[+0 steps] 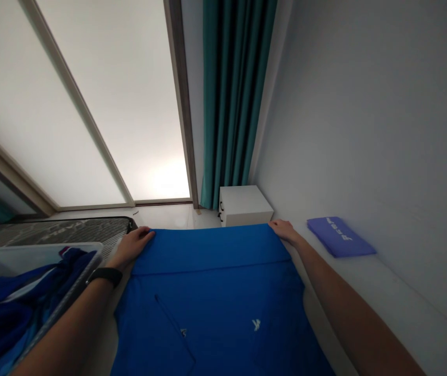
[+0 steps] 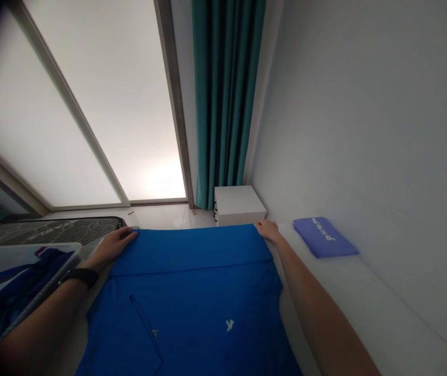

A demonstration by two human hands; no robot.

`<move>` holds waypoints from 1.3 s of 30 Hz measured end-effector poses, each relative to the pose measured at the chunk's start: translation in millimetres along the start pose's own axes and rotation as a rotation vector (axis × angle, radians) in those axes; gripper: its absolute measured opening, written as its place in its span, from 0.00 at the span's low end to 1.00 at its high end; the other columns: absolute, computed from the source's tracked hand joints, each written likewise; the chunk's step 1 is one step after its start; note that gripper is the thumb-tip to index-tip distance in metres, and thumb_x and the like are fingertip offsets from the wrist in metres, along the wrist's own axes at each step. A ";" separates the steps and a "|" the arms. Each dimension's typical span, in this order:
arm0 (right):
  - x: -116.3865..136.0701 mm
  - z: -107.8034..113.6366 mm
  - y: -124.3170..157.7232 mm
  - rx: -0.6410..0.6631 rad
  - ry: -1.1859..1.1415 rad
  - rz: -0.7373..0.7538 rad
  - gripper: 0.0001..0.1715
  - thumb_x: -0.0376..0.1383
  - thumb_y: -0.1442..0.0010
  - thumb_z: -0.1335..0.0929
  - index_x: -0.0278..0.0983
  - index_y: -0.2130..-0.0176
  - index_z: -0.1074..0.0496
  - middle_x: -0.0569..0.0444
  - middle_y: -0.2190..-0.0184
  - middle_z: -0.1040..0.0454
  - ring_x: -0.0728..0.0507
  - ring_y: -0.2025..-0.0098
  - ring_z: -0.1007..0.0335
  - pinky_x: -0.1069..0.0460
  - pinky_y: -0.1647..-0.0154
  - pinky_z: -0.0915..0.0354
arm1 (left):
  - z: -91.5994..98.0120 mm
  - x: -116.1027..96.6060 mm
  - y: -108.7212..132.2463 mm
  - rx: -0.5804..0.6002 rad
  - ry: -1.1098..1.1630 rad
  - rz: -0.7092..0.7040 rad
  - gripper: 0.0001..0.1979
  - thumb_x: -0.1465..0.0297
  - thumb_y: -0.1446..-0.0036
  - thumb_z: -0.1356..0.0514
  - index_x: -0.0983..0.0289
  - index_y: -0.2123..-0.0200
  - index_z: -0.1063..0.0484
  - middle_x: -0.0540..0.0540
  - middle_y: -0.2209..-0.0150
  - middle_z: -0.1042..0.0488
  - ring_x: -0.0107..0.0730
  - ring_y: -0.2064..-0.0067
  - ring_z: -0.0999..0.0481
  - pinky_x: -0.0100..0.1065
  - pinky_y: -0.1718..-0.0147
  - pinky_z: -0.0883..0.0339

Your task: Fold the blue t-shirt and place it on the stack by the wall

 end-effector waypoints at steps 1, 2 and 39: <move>0.8 1.5 -0.7 0.010 -0.014 0.013 0.20 0.42 0.35 0.40 0.38 0.63 0.22 0.50 0.61 0.20 0.40 0.54 0.27 0.43 0.43 0.42 | -1.1 -0.8 0.0 0.014 -0.007 -0.011 0.23 0.48 0.51 0.46 0.59 0.64 0.24 0.55 0.65 0.21 0.47 0.59 0.23 0.35 0.66 0.32; 1.8 2.9 -0.4 0.015 -0.029 0.028 0.18 0.42 0.36 0.39 0.38 0.62 0.22 0.51 0.62 0.20 0.40 0.55 0.27 0.44 0.45 0.41 | -2.6 -1.8 0.1 0.034 -0.019 -0.025 0.24 0.48 0.50 0.47 0.59 0.64 0.24 0.55 0.65 0.21 0.47 0.60 0.23 0.36 0.66 0.32; 19.0 83.5 25.2 -0.204 -0.168 0.037 0.14 0.37 0.41 0.36 0.36 0.59 0.24 0.53 0.76 0.22 0.44 0.69 0.27 0.53 0.69 0.42 | 56.7 -36.4 13.7 -0.105 0.220 -0.069 0.18 0.57 0.52 0.43 0.66 0.66 0.24 0.51 0.76 0.27 0.33 0.73 0.28 0.31 0.73 0.37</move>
Point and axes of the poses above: each hand's wrist, its own y-axis away from the middle knuckle, its own z-axis out of the back of the hand, x = y × z, the point moved 9 cm from there along -y, towards the middle knuckle
